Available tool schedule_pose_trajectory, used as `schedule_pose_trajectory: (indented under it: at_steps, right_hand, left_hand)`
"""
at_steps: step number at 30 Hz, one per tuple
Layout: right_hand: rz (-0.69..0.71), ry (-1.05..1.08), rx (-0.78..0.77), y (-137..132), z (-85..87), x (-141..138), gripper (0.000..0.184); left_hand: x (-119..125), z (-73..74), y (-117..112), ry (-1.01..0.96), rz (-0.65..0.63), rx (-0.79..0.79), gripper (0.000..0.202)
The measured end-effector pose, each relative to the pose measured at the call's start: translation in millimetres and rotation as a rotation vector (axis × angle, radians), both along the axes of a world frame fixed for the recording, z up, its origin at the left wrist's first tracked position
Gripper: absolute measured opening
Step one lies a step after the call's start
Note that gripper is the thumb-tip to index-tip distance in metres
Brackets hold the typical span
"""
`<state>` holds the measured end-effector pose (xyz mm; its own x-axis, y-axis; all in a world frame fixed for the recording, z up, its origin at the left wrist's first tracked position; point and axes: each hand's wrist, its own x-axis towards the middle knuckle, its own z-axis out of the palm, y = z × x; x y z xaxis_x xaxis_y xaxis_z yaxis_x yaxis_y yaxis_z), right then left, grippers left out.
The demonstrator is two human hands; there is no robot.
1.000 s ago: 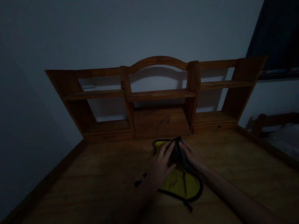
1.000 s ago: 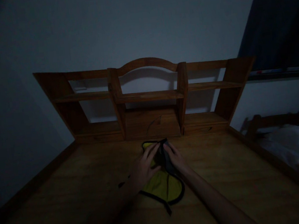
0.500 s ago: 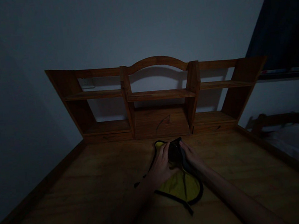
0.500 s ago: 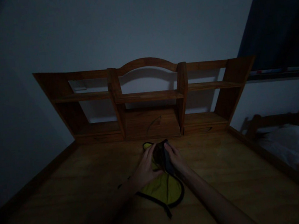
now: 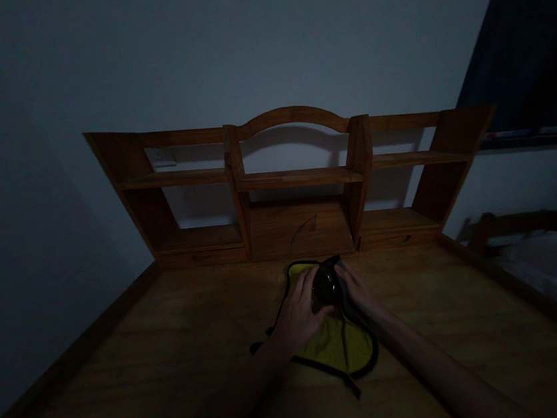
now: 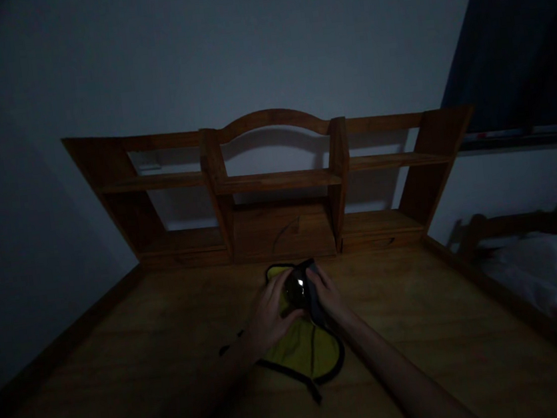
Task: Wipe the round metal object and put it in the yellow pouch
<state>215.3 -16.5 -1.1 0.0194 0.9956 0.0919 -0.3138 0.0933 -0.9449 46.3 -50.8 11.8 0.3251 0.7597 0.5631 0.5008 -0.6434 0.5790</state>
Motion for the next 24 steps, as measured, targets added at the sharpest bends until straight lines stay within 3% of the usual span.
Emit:
schedule_pose_trajectory:
  at_steps: [11, 18, 24]
  right_hand:
    - [0.169, 0.068, -0.116, -14, 18.2, -6, 0.034]
    - [0.104, 0.041, -0.043, -10, 10.5, -7, 0.045]
    - [0.005, -0.083, 0.032, -3, 1.8, -4, 0.046]
  left_hand:
    - [-2, 9.6, -2, 0.075, -0.22, 0.004, 0.076]
    - [0, 10.6, -7, 0.068, -0.062, -0.013, 0.084]
    - [4, 1.0, -4, 0.058, 0.062, 0.025, 0.087]
